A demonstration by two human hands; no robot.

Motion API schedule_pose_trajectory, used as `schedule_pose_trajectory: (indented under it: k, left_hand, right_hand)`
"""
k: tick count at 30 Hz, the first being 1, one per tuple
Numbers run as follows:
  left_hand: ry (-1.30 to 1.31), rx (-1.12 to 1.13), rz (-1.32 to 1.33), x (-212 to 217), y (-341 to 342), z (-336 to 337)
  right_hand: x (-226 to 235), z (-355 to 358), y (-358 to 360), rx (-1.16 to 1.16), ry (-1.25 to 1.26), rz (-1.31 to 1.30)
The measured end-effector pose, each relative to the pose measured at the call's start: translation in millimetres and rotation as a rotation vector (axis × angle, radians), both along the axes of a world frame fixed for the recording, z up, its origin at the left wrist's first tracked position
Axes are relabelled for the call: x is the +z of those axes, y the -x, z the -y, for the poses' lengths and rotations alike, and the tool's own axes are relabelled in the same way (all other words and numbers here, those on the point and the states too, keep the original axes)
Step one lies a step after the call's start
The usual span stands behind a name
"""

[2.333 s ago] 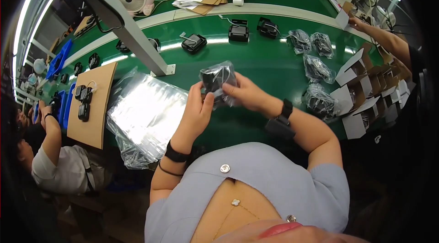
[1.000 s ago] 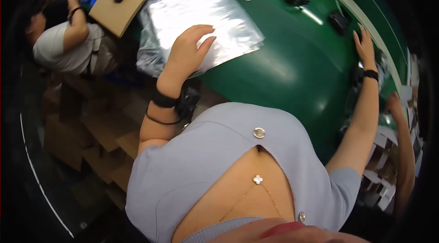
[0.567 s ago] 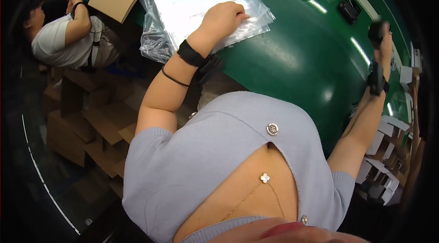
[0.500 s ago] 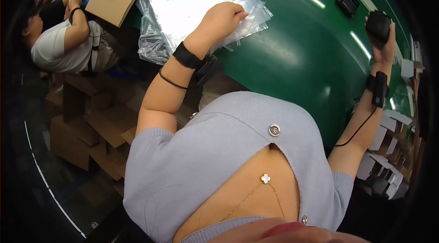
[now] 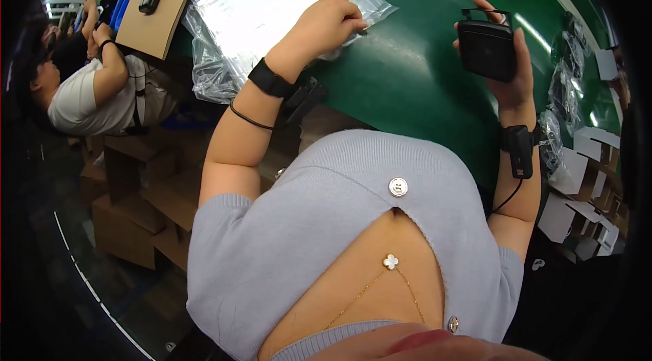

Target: The person packages electronic devices by hand, picking up a device, sliding it into a plastic bag, and setting the bagged item on the table. This process is repeated for several devices throughout the video.

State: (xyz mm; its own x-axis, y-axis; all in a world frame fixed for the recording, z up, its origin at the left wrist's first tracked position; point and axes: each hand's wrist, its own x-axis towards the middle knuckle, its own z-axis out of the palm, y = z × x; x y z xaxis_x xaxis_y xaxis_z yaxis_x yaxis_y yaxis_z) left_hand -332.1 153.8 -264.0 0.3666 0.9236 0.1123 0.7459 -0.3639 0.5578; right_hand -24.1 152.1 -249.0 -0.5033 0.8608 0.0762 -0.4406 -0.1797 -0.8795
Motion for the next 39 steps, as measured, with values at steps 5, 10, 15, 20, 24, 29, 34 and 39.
schedule_pose_trajectory:
  k: [5, 10, 15, 20, 24, 29, 34, 39]
  left_hand:
    - [0.186, 0.102, 0.209, 0, -35, 14]
    - [0.239, 0.072, 0.229, -7, -62, 19]
    - [0.421, 0.255, 0.562, 0, -67, 8]
    - [0.279, 0.200, 1.030, 13, -48, 3]
    - [-0.122, 0.156, 0.440, 72, -72, 3]
    - [-0.104, 0.105, 0.453, 98, -95, 44]
    - [-0.165, -0.100, 0.444, 109, -108, 63]
    - [-0.252, -0.148, 0.334, 116, -113, 78]
  right_hand:
    - [0, 8, 8, -0.028, 0.067, -0.007]
    - [-5, 10, 32, 0.118, 0.127, -0.299]
    - [-23, 4, 38, 0.185, 0.038, -0.005]
    - [-9, 16, 52, 0.020, -0.539, 0.492]
    - [38, 11, 50, 0.003, -0.719, 0.640]
    - [47, 53, 39, -0.002, -0.822, 0.648]
    - [35, 61, 39, -0.190, -0.516, 0.598]
    - [42, 57, 33, -0.151, 0.023, 0.212]
